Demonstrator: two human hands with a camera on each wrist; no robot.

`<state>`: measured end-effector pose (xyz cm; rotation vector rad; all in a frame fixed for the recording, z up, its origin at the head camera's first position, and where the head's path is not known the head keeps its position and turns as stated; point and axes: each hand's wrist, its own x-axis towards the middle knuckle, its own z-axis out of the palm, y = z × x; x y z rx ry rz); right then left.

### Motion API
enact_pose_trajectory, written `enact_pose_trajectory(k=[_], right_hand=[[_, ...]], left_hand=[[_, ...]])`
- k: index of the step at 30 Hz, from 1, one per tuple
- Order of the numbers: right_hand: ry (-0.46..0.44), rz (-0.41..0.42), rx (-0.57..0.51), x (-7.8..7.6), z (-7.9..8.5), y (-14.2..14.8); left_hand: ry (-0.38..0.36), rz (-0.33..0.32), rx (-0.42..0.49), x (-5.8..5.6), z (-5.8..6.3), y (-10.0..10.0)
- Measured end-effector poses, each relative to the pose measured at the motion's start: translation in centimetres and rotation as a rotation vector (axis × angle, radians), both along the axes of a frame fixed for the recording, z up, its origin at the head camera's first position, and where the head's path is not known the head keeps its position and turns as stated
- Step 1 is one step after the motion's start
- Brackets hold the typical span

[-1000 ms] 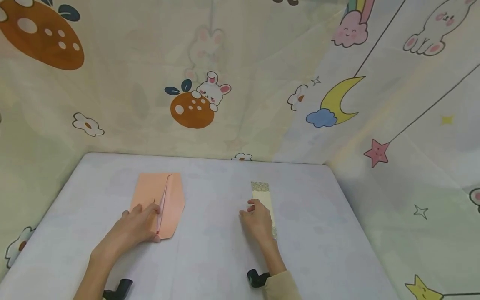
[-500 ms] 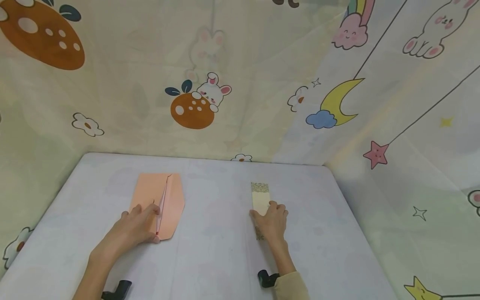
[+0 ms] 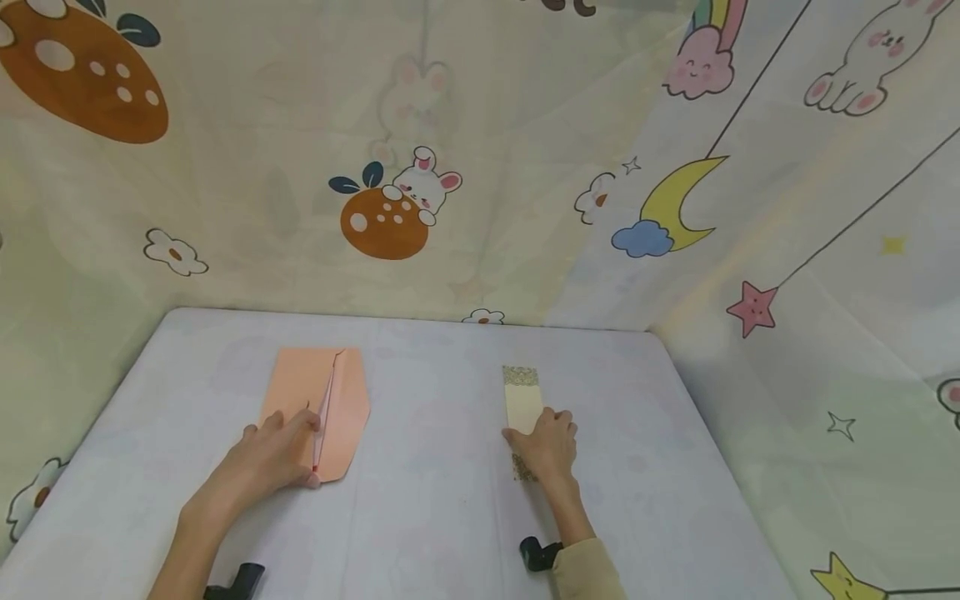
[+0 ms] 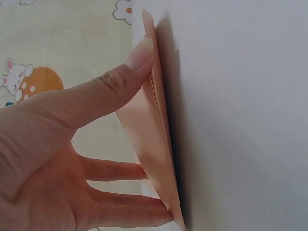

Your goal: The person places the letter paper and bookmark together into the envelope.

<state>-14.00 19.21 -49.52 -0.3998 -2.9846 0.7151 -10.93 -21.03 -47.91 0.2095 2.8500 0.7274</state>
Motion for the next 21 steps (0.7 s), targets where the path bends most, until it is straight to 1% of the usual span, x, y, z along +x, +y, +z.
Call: enact_pose_trajectory(k=[3, 12, 16, 21], right_hand=[[-0.003, 0.010, -0.008, -0.1, 0.2, 0.1], [-0.075, 0.004, -0.032, -0.3, 0.3, 0.8], [-0.089, 0.000, -0.036, -0.6, 0.4, 0.9], [-0.082, 0.014, -0.036, -0.8, 0.4, 1.1]], left_hand=[[0.002, 0.003, -0.003, 0.1, -0.1, 0.0], [0.016, 0.005, -0.003, 0.2, 0.0, 0.1], [0.015, 0.004, -0.008, 0.2, -0.1, 0.1], [0.004, 0.005, -0.007, 0.1, 0.0, 0.0]])
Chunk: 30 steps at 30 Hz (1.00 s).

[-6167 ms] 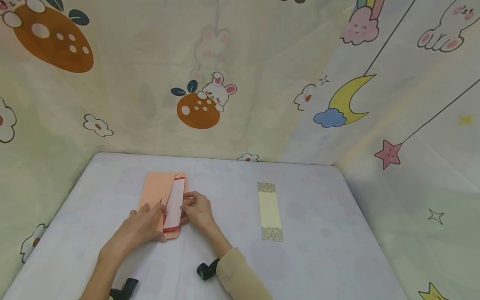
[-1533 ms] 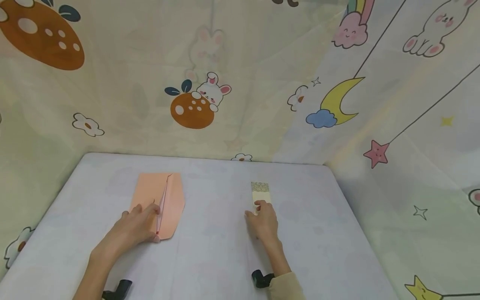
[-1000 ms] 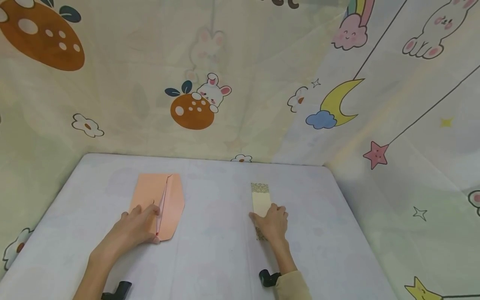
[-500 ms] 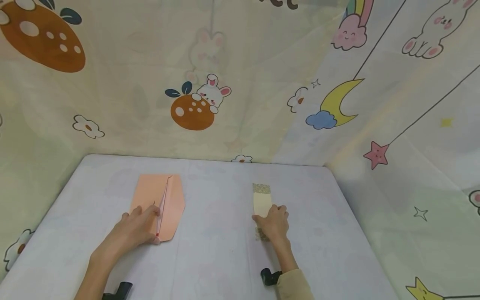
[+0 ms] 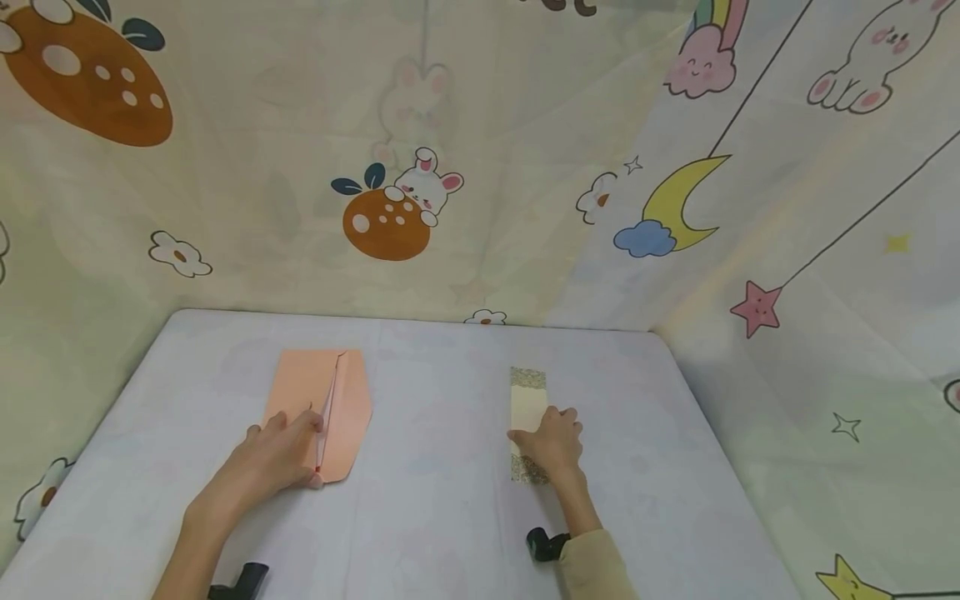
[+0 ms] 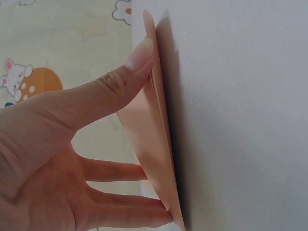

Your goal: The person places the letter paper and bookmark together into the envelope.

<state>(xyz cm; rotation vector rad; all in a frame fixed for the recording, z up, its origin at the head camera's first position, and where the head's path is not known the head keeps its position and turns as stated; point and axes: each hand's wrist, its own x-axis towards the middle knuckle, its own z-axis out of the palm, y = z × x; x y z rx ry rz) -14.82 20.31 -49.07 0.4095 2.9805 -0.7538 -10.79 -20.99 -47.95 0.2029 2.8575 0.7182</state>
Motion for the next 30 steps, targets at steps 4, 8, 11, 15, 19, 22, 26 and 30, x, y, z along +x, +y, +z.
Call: enact_pose_trajectory(k=[4, 8, 11, 15, 19, 22, 26, 30], right_hand=[[0.006, 0.004, -0.006, -0.1, 0.1, 0.1], [0.001, 0.004, -0.013, 0.0, 0.3, 0.2], [0.001, 0.001, -0.031, 0.1, 0.4, 0.2], [0.001, -0.015, -0.040, 0.0, 0.2, 0.3], [0.008, -0.033, -0.043, -0.1, 0.1, 0.7], [0.027, -0.039, -0.065, -0.1, 0.1, 0.9], [0.051, -0.045, -0.114, -0.1, 0.1, 1.2], [0.057, -0.054, -0.181, 0.1, 0.2, 1.6]], left_hand=[[0.000, 0.000, -0.001, -0.1, 0.1, 0.1], [-0.003, 0.001, -0.006, -0.1, 0.1, 0.2], [-0.008, 0.002, -0.013, -0.1, 0.1, 0.2], [-0.004, 0.003, -0.006, -0.1, 0.1, 0.2], [-0.002, 0.005, 0.002, 0.0, 0.2, 0.2], [0.001, 0.007, -0.002, 0.0, 0.3, 0.2], [0.001, 0.008, -0.002, 0.1, 0.3, 0.2], [-0.001, 0.004, -0.001, 0.1, 0.1, 0.1]])
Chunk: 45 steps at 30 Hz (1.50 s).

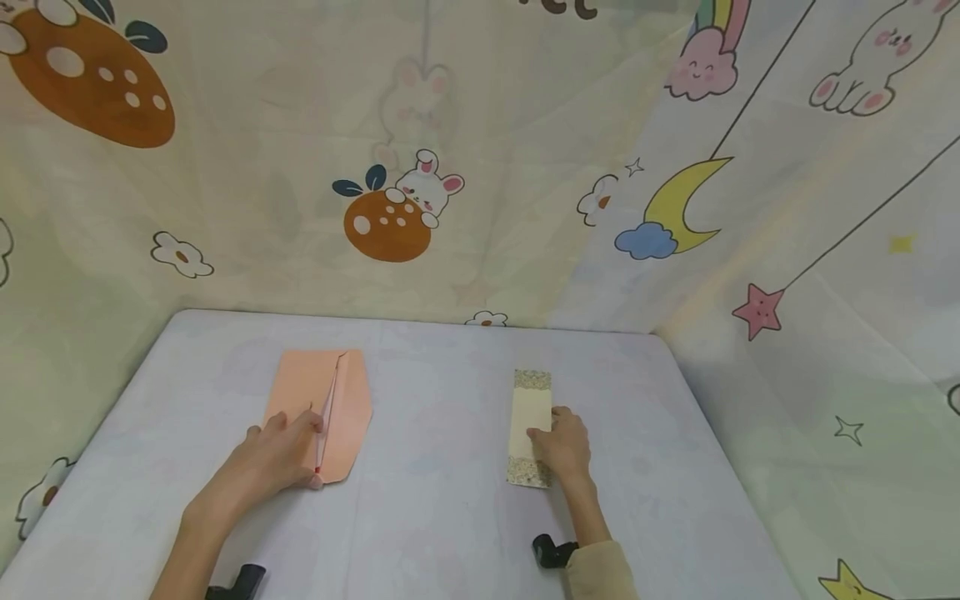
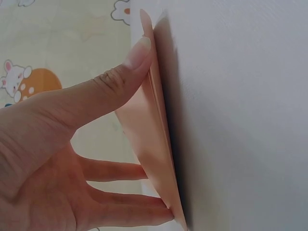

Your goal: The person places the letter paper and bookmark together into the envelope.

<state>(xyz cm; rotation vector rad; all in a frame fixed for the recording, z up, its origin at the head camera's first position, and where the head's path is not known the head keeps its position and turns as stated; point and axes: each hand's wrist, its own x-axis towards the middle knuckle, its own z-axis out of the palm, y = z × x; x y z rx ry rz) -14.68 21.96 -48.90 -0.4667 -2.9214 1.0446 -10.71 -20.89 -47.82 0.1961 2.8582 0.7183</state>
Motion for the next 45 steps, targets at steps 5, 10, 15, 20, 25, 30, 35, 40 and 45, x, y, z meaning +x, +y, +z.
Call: enact_pose_trajectory(k=[5, 10, 15, 20, 25, 30, 35, 40, 45], right_hand=[[0.029, -0.024, -0.099, 0.3, 0.0, 0.5], [0.043, -0.068, -0.258, 0.4, -0.1, 0.7], [0.006, -0.090, -0.446, 0.5, -0.1, 0.8], [0.007, -0.086, -0.580, 0.3, -0.3, 1.0], [0.015, -0.067, -0.629, 0.3, -0.5, 0.7], [0.013, -0.032, -0.658, 0.4, -0.4, 0.0], [0.009, -0.001, -0.684, 0.0, -0.4, -1.0], [0.010, 0.028, -0.706, -0.3, -0.7, -1.8], [0.005, 0.053, -0.714, -0.5, -0.9, -2.6]], left_hand=[[0.004, -0.006, -0.002, 0.1, -0.2, -0.1], [0.018, -0.010, -0.007, 0.2, -0.3, -0.1], [0.009, -0.010, -0.009, 0.2, -0.2, -0.1], [0.004, -0.009, -0.018, 0.1, -0.2, -0.1], [0.001, -0.014, -0.019, 0.1, -0.3, -0.2], [0.008, -0.020, -0.015, 0.1, -0.2, -0.2], [0.018, -0.023, -0.012, 0.1, -0.1, -0.3], [0.010, -0.019, -0.006, 0.1, 0.0, -0.3], [0.014, -0.021, -0.002, 0.1, 0.0, -0.4]])
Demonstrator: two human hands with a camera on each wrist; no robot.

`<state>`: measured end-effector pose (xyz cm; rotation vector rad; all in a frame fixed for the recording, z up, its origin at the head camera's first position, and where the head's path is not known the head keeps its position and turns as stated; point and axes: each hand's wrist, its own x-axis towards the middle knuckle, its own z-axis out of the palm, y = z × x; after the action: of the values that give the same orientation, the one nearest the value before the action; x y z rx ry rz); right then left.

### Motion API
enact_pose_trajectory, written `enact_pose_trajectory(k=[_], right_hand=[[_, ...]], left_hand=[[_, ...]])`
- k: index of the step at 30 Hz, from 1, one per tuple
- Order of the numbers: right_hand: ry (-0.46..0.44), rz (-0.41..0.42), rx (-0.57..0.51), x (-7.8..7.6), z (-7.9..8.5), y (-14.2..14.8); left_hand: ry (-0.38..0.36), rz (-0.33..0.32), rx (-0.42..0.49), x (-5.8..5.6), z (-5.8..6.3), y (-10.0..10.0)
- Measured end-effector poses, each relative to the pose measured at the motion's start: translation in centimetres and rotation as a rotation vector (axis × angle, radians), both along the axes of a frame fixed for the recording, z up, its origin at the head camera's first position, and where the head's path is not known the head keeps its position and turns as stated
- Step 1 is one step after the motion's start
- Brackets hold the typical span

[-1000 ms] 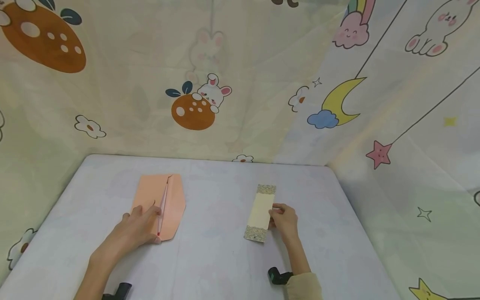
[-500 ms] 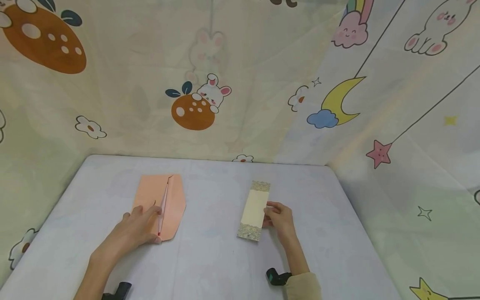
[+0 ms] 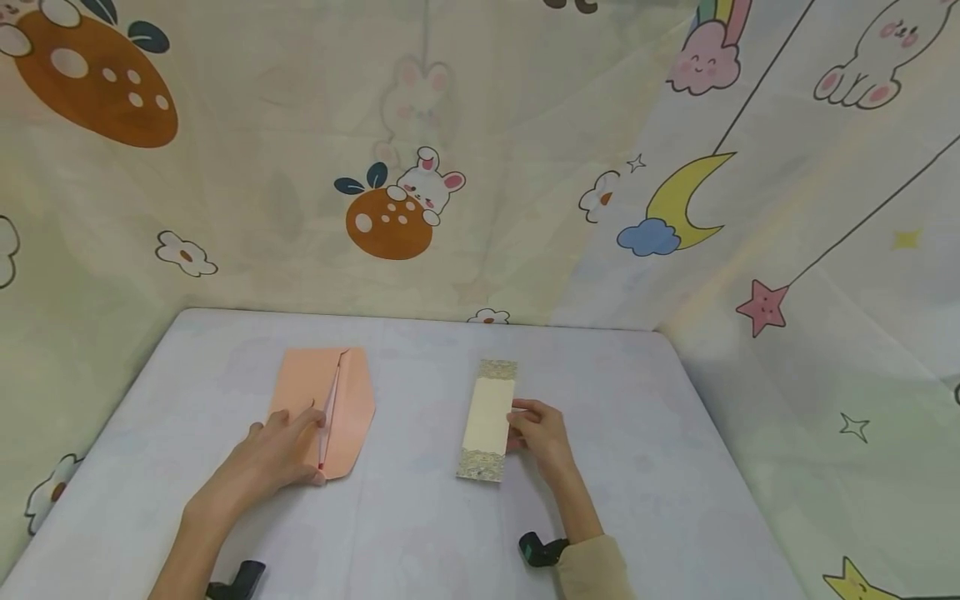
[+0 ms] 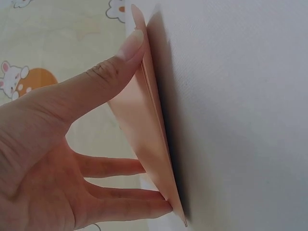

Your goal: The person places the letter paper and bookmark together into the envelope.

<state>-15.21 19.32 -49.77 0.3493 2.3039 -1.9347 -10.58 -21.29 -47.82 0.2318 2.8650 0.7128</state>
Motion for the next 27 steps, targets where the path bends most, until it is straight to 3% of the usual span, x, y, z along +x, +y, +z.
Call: enact_pose_trajectory(k=[27], right_hand=[[0.004, 0.130, 0.000, -0.4, -0.2, -4.4]], left_hand=[[-0.003, 0.008, 0.008, 0.0, 0.1, -0.1]])
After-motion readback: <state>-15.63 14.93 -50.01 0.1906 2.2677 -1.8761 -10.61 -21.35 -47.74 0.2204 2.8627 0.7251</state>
